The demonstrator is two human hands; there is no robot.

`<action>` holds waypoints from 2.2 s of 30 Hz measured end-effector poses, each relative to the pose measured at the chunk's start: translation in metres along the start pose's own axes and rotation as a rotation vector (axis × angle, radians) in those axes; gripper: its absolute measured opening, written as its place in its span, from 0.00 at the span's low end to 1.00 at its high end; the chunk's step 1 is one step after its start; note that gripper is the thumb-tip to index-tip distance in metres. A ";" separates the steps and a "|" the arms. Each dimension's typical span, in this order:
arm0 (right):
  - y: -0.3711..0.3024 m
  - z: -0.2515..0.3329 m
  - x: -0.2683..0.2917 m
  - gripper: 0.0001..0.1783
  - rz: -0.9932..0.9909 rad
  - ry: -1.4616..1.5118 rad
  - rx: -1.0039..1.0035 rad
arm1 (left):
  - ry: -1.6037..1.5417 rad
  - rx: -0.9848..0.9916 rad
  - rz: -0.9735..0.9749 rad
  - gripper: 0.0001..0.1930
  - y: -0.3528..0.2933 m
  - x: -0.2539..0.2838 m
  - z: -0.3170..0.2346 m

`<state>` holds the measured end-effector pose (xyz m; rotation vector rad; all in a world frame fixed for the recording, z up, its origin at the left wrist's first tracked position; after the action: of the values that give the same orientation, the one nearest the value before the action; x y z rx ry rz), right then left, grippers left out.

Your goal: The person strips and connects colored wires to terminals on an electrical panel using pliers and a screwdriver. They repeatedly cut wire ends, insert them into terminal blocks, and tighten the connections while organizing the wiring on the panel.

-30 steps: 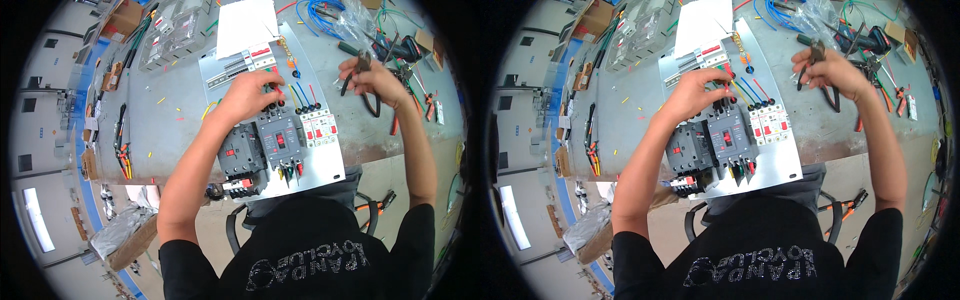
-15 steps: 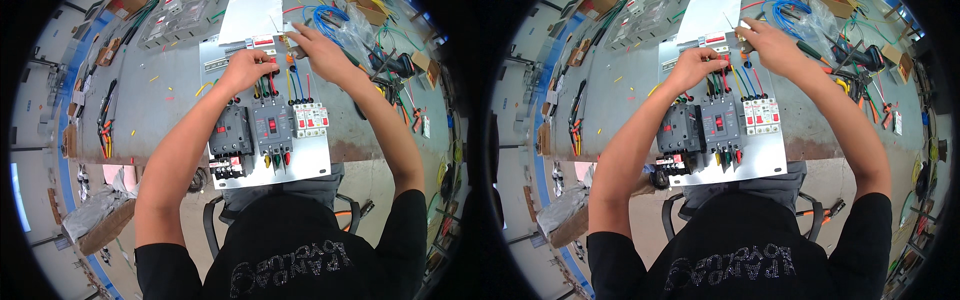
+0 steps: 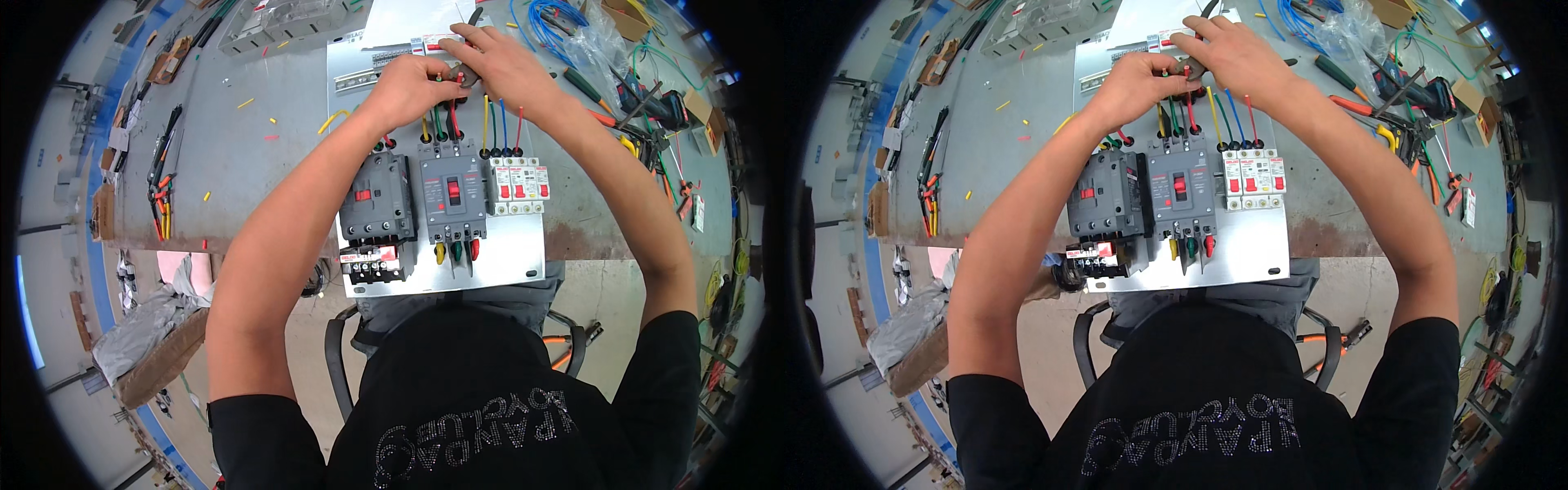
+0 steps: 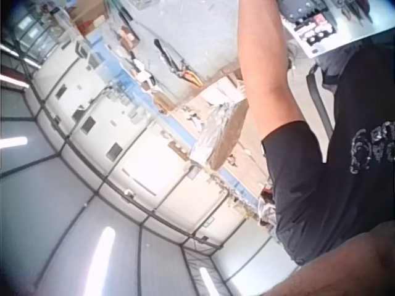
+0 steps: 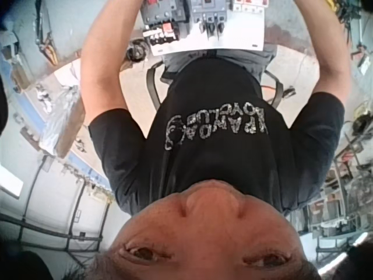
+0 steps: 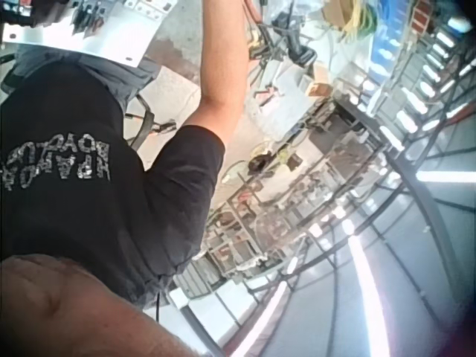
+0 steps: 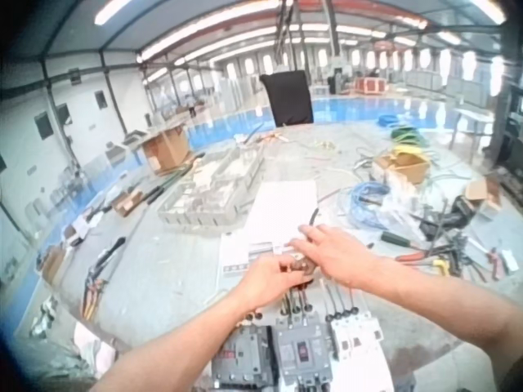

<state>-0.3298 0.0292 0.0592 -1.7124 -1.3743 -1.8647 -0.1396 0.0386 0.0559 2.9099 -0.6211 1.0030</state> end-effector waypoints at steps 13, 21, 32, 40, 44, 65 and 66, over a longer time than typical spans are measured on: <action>0.003 -0.004 0.006 0.44 0.077 -0.028 0.021 | 0.095 -0.070 -0.004 0.17 0.002 0.000 0.001; -0.001 -0.013 0.006 0.40 0.099 -0.021 -0.040 | 0.043 -0.081 0.008 0.16 0.005 -0.003 0.006; 0.006 -0.003 0.045 0.28 0.022 -0.096 0.131 | -0.007 -0.081 -0.030 0.18 0.005 -0.003 0.007; 0.000 -0.014 0.020 0.33 0.037 -0.010 0.169 | 0.028 -0.075 0.020 0.17 0.002 -0.001 0.004; -0.004 -0.019 0.012 0.32 0.104 -0.004 0.093 | 0.034 -0.073 0.016 0.16 0.002 -0.002 0.002; 0.011 0.050 0.068 0.25 0.645 0.074 -0.646 | 0.139 -0.122 -0.091 0.15 0.011 -0.006 -0.005; 0.012 0.051 0.068 0.25 0.646 0.069 -0.647 | 0.140 -0.125 -0.096 0.15 0.011 -0.006 -0.004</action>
<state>-0.3069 0.0886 0.1171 -1.9989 -0.1022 -2.0193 -0.1502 0.0311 0.0547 2.7053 -0.5126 1.1020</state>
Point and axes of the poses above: each hand's wrist, its own y-axis towards the middle knuckle, its own x-axis out of the back of the hand, z = x × y, the point moved 3 cm from there along y, towards the middle knuckle, and after that the axes turned 5 degrees about x, right-handed, at the moved point
